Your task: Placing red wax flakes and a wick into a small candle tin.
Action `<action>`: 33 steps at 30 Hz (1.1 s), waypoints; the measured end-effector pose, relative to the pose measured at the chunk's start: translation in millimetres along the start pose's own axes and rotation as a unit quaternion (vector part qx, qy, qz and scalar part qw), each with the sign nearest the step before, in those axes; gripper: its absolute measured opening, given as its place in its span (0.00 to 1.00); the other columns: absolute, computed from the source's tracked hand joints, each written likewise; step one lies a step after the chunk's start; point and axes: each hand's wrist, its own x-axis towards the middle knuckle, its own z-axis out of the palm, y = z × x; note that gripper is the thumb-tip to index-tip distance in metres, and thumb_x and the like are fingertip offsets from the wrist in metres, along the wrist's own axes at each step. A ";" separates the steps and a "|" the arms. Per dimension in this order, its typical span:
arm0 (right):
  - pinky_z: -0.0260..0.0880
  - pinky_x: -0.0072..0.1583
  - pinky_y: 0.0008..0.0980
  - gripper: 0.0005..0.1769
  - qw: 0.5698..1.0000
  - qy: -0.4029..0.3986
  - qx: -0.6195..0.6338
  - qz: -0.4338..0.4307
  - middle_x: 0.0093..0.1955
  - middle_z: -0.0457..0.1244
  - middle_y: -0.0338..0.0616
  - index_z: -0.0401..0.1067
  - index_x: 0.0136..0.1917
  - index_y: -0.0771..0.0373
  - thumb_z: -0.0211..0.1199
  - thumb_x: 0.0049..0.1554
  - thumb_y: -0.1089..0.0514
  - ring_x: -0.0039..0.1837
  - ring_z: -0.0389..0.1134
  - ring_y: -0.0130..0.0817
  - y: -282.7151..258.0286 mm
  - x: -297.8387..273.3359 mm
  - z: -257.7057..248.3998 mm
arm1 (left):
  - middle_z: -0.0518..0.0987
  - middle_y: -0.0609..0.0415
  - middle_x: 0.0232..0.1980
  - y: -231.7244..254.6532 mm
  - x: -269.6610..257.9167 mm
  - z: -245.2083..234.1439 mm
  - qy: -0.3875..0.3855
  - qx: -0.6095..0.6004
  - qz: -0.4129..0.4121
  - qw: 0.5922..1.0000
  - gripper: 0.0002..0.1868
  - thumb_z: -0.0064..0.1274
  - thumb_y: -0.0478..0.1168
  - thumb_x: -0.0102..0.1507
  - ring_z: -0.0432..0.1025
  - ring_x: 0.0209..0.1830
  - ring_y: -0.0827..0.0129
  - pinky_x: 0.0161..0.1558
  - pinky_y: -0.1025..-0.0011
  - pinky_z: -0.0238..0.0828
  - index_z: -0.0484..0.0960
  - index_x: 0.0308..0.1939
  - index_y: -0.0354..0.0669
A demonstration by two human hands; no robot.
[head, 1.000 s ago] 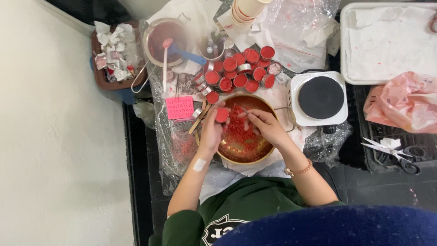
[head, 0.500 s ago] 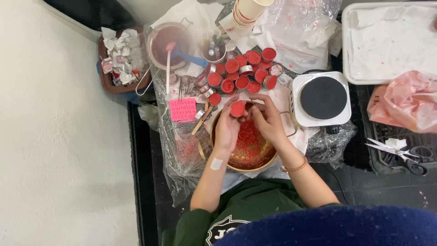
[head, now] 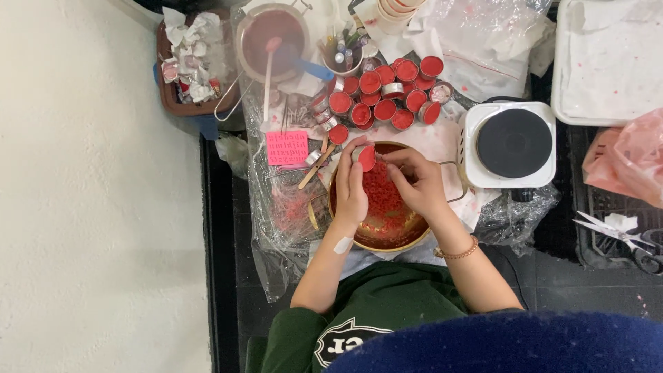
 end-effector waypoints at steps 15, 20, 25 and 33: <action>0.61 0.40 0.18 0.06 0.999 0.042 -0.011 -0.006 0.41 0.70 0.38 0.74 0.54 0.68 0.61 0.63 0.70 0.39 0.64 0.14 4.5 0.1 -4.6 | 0.73 0.46 0.65 -3.1 -0.5 3.2 -0.036 0.043 0.027 0.998 0.20 0.33 0.39 0.74 0.68 0.69 0.60 0.73 0.65 0.60 0.67 0.68 0.34; 0.57 0.37 0.19 0.07 0.999 0.028 -0.029 -0.021 0.41 0.70 0.37 0.75 0.52 0.68 0.61 0.59 0.71 0.36 0.60 0.14 -2.1 0.4 -4.3 | 0.73 0.45 0.66 -3.2 -1.7 3.2 -0.033 0.066 0.034 0.997 0.20 0.33 0.38 0.73 0.67 0.69 0.59 0.74 0.64 0.59 0.67 0.68 0.34; 0.51 0.35 0.21 0.06 0.998 0.039 -0.053 -0.014 0.32 0.64 0.37 0.77 0.50 0.67 0.63 0.59 0.70 0.32 0.54 0.15 -2.0 -2.3 -5.6 | 0.73 0.44 0.65 2.2 -4.8 5.7 -0.030 0.102 0.060 0.993 0.20 0.35 0.38 0.72 0.68 0.69 0.57 0.74 0.63 0.59 0.69 0.66 0.34; 0.55 0.36 0.22 0.05 0.998 0.036 -0.040 -0.014 0.34 0.68 0.40 0.76 0.49 0.69 0.62 0.58 0.72 0.33 0.60 0.18 -2.0 -0.7 -5.7 | 0.74 0.43 0.63 -1.5 -11.8 10.2 -0.016 0.154 0.085 0.984 0.19 0.36 0.39 0.73 0.70 0.65 0.55 0.71 0.62 0.63 0.67 0.66 0.34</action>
